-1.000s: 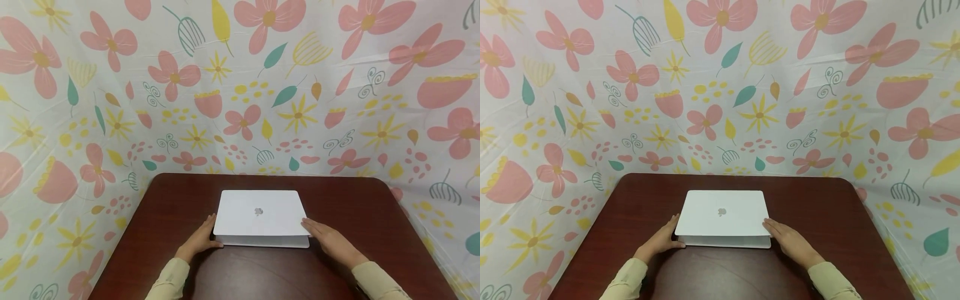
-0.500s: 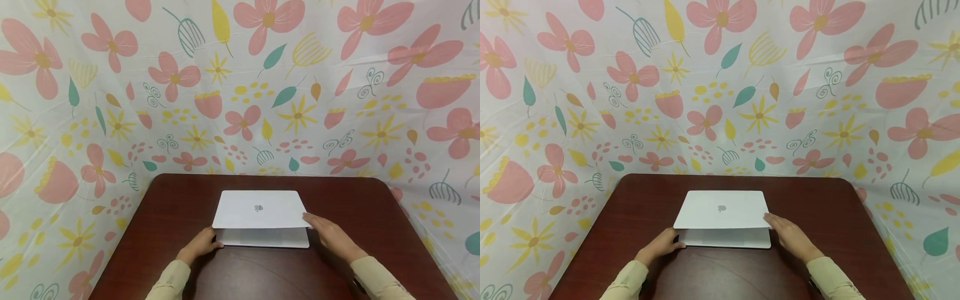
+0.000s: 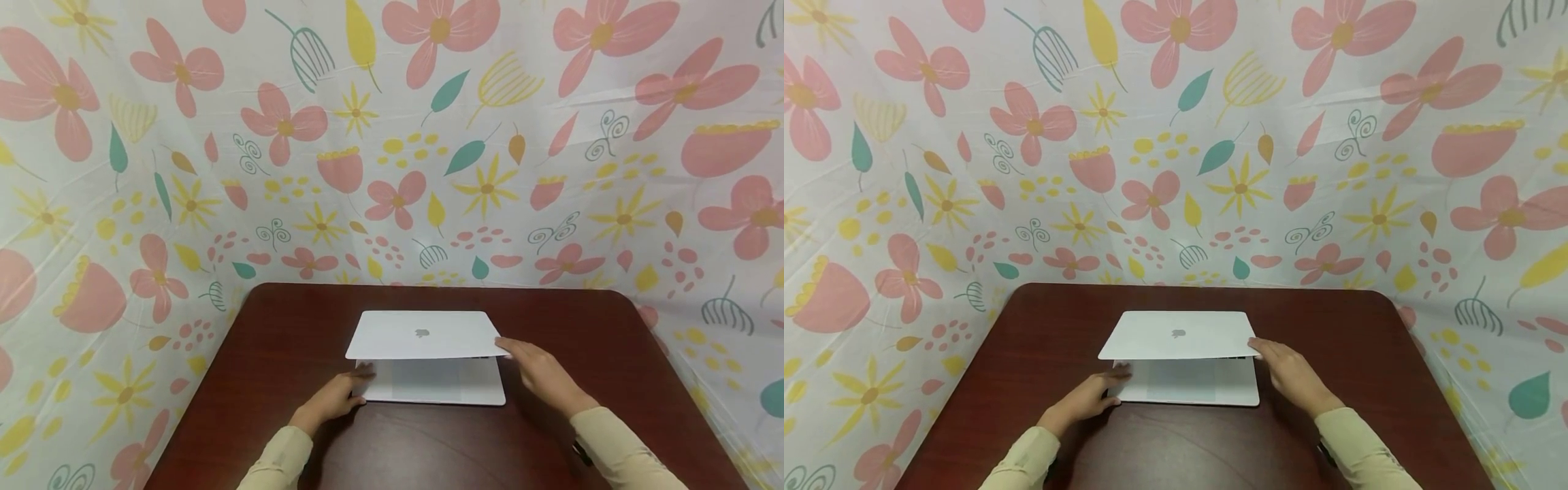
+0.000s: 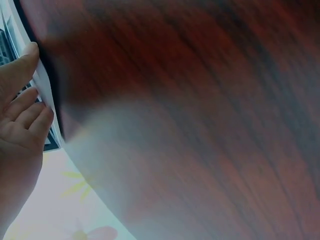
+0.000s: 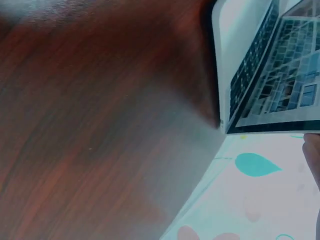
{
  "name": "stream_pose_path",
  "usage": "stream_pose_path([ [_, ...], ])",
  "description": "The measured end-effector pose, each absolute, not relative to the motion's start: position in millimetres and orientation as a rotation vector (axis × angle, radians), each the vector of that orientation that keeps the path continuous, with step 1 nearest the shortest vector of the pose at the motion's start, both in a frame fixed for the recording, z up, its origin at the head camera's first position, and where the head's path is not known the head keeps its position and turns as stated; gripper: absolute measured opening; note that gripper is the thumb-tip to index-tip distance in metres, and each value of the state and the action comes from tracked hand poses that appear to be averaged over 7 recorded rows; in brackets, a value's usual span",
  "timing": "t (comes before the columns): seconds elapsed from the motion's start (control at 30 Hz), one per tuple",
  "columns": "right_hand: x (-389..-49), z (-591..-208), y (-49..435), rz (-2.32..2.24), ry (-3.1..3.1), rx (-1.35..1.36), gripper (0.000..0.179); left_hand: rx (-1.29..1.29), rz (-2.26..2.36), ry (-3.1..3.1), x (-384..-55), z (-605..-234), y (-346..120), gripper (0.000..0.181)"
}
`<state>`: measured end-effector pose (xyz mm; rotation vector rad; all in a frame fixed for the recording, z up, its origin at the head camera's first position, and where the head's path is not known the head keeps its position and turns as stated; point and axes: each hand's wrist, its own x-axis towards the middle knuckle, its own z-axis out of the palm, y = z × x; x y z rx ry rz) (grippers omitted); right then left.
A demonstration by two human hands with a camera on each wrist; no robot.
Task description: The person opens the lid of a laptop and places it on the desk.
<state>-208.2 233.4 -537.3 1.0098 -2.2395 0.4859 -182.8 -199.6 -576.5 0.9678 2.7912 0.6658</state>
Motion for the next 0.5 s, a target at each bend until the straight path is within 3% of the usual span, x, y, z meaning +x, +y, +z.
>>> stream_pose_path([
  [0.17, -213, -533, 232, 0.514, -2.329, 0.955, 0.024, 0.940, 0.665, 2.794, -183, -576, -200, 0.051],
  [0.33, -223, -523, 229, 0.555, -2.404, 0.862, 0.041, 0.898, 0.638, 2.798, -184, -577, -199, 0.052],
  [0.5, -241, -509, 226, 0.633, -2.378, 0.816, 0.025, 0.899, 0.657, 2.791, -185, -577, -199, 0.051],
])
